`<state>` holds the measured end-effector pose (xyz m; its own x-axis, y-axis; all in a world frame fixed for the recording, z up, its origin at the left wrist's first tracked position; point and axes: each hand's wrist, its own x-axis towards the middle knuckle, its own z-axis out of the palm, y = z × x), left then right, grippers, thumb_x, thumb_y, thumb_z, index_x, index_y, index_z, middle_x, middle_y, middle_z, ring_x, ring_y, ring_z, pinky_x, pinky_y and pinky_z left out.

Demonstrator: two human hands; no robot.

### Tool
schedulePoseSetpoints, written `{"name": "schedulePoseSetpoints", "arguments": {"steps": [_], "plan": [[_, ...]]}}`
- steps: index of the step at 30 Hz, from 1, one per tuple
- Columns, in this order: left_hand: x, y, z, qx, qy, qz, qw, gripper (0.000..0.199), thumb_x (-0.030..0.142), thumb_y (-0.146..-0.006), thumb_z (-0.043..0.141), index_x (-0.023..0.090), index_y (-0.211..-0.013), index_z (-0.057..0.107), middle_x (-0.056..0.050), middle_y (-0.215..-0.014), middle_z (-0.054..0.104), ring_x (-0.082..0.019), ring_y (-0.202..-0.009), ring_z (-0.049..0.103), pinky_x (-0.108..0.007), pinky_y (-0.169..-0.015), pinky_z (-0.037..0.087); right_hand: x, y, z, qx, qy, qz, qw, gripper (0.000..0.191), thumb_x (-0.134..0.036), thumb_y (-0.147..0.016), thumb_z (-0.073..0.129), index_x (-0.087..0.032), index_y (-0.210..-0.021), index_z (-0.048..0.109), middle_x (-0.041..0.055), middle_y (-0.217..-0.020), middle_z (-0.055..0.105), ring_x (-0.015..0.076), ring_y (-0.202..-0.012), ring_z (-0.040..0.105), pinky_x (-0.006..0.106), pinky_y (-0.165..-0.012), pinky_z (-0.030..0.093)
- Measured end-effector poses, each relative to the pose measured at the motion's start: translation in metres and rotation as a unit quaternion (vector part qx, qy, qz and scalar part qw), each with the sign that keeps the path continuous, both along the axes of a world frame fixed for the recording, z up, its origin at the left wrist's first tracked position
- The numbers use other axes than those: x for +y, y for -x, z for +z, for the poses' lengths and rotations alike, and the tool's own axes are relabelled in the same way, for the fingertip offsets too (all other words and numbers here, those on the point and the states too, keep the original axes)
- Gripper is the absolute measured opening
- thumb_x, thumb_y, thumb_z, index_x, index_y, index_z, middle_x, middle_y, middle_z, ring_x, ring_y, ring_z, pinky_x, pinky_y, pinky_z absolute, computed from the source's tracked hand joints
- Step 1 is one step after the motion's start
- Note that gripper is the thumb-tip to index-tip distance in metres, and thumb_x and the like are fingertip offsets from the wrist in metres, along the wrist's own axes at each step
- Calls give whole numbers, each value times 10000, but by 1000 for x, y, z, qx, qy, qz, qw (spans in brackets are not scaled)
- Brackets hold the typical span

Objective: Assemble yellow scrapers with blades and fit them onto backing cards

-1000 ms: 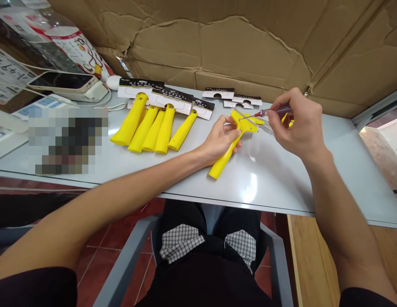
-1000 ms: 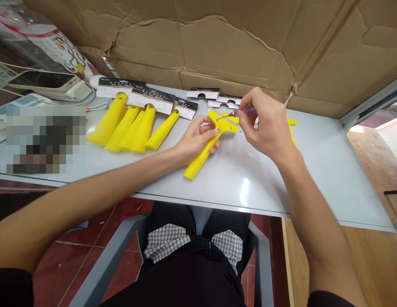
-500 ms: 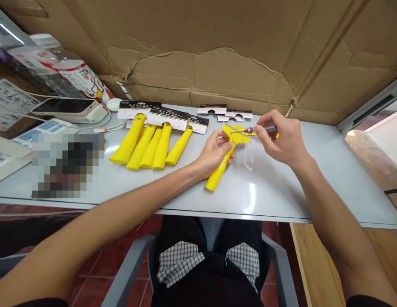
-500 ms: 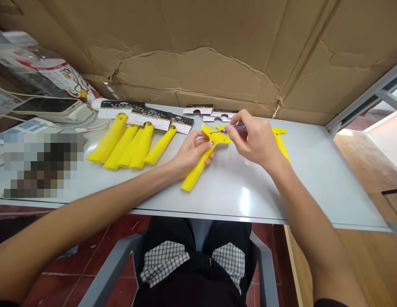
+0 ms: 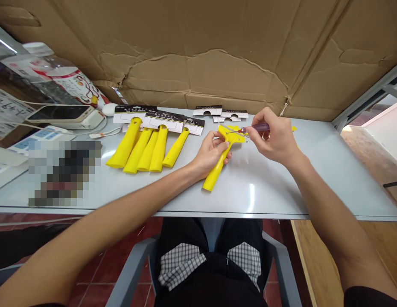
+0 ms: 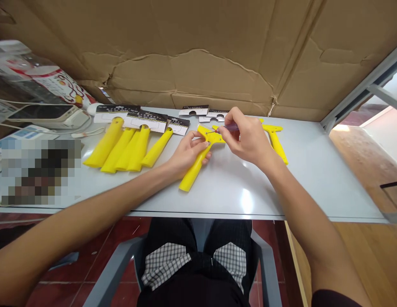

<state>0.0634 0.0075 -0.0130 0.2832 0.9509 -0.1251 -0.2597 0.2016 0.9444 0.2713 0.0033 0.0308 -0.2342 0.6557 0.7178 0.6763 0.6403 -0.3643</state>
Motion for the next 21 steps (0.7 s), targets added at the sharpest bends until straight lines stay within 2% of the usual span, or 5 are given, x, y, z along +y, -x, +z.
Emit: {"name": "schedulePoseSetpoints", "arguments": {"steps": [4,8,10,16,21], "plan": [[1,0,0,6,7,5,1000,310,141,-930,713,249,-1066,456,-8,-955,686,-108,-597,652,-245,-503,455,2,-2,0,4,-6,-9,1000,188,-407,-969,719,-271,-928,596,-17,-710,694,158,-554,590,318,-546,453],[1,0,0,1,2,2,1000,324,156,-919,728,244,-1067,454,1,-947,673,-107,-595,651,-240,-501,461,1,-2,4,-26,-3,43,999,10,-264,-979,632,-260,-974,624,30,-905,744,167,-644,634,321,-588,482],[0,0,1,2,2,3,1000,311,146,-924,710,240,-1065,450,2,-950,677,-103,-587,647,-235,-497,460,0,-2,5,-36,-7,57,998,41,-231,-981,603,-254,-972,636,46,-988,746,159,-655,631,320,-592,479],[-1,-1,4,3,10,8,1000,343,128,-887,726,238,-1057,449,1,-966,690,-93,-567,635,-224,-475,448,0,-1,3,-21,17,16,1000,129,-347,-1009,656,-254,-928,618,-4,-758,719,173,-639,650,320,-615,467],[-1,-1,4,3,4,5,1000,361,141,-863,745,238,-1058,456,10,-948,683,-97,-570,636,-223,-472,448,-2,-1,6,-48,9,52,997,100,-256,-1013,588,-253,-926,637,37,-926,754,177,-720,674,328,-650,488]]}}
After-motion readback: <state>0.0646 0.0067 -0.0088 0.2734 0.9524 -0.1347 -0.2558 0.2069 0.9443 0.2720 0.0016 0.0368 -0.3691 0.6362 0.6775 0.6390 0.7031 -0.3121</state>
